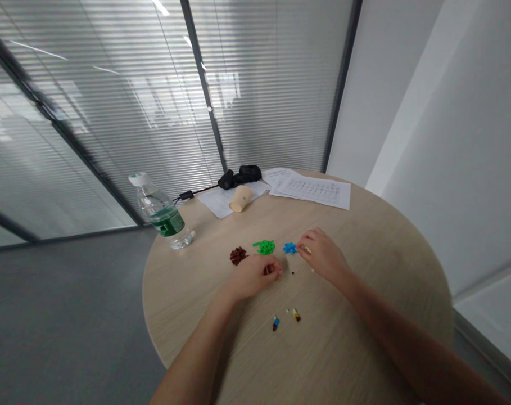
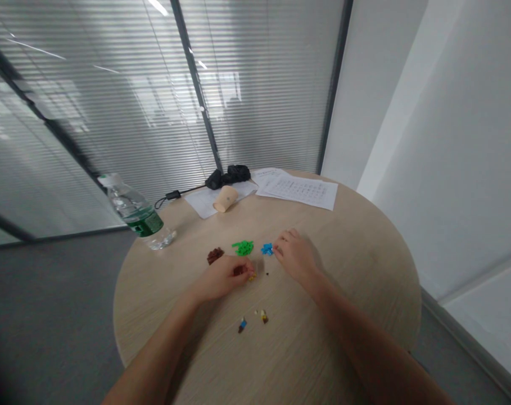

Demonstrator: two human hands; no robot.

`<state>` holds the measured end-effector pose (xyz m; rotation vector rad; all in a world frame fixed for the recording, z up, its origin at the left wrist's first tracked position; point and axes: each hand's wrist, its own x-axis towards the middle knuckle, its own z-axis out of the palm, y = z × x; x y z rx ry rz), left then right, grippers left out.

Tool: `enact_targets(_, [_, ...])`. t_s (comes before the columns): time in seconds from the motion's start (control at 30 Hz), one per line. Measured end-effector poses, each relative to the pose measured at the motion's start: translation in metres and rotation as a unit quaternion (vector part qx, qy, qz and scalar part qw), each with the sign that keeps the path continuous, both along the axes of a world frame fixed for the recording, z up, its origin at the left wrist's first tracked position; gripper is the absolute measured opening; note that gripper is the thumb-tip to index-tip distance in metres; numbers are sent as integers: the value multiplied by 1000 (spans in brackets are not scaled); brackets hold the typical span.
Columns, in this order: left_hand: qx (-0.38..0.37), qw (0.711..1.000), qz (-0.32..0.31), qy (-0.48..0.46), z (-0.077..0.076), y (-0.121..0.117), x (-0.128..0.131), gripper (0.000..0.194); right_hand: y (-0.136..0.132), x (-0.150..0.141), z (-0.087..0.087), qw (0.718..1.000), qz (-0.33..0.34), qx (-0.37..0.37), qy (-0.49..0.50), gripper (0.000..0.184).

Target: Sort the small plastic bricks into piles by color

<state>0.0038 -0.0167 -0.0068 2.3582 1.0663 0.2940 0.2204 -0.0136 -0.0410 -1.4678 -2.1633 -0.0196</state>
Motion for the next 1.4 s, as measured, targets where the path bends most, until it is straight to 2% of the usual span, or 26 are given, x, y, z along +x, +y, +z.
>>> enact_targets(0.33, [-1,1000,-19,18,-2,1,0,16,7,-6,-6,1000,-3,9,-22,11])
enact_targets(0.5, [-50,997,-58,11,-3,0,2,14,7,-5,-8,1000,-4,23,-12,9])
enact_targets(0.73, [-163,978,-127,-10,-4,-4,1,15,6,-3,-6,1000,-1,21,-4,6])
enact_targets(1.0, [-170,972,-159,27,0,-7,4,14,-2,-6,3,999,16,38,25,6])
enact_targets(1.17, [-184,967,-170,34,-4,-7,4,15,-14,-11,12,991,97,38,83,7])
enact_targets(1.3, [-226,958,-176,31,-4,-5,-3,13,-26,-16,19,974,207,-55,77,9])
enact_targets(1.4, [-234,954,-181,42,1,-4,-6,15,-35,-21,23,952,265,-144,54,8])
